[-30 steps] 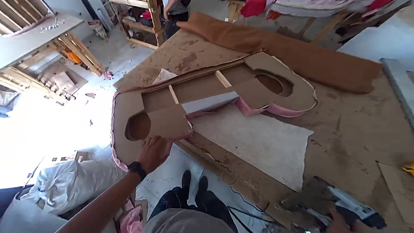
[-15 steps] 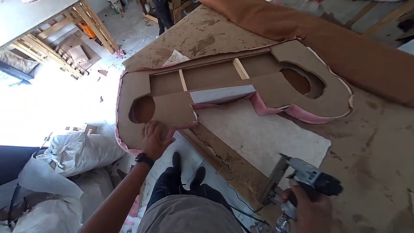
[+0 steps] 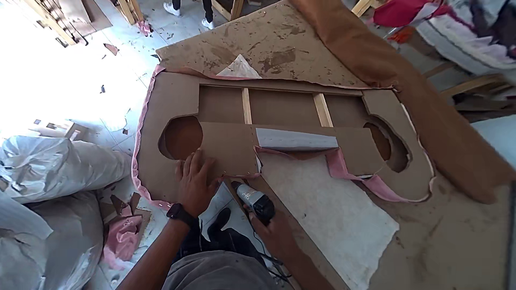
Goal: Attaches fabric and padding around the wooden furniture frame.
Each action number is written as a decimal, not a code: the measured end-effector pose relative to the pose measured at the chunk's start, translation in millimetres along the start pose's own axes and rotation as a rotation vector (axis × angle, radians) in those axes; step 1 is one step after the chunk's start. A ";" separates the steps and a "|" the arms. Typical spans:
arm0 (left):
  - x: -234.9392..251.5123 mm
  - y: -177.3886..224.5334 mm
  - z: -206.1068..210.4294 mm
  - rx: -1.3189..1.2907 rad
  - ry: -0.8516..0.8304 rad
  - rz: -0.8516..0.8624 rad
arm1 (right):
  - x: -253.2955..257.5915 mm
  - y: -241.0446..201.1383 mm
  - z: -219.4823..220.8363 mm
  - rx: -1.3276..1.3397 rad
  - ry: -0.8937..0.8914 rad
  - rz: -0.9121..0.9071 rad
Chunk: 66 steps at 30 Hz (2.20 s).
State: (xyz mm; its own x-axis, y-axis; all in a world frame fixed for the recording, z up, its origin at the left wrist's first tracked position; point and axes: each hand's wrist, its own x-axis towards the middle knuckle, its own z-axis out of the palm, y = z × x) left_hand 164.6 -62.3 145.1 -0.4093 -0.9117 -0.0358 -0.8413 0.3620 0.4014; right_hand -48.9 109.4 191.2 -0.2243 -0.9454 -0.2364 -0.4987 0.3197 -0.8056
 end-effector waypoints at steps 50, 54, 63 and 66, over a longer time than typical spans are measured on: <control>0.9 -6.2 -2.6 -0.056 -0.014 0.007 | 10.6 52.8 70.0 0.248 0.171 -0.197; 1.2 -5.1 -2.6 -0.072 -0.013 0.002 | 10.6 52.5 69.4 0.251 0.169 -0.170; 2.1 -4.3 -2.2 -0.098 -0.006 0.000 | 11.2 26.0 58.6 0.189 0.159 -0.105; 2.2 -4.4 -4.1 -0.098 -0.009 -0.004 | 10.4 20.3 57.4 0.163 0.147 -0.078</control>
State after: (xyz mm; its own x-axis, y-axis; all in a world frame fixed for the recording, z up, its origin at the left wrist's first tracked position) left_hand 168.8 -66.7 147.0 -0.4096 -0.9111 -0.0458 -0.8047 0.3372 0.4887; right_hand -13.2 102.4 141.2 -0.3154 -0.9439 -0.0978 -0.3804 0.2202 -0.8982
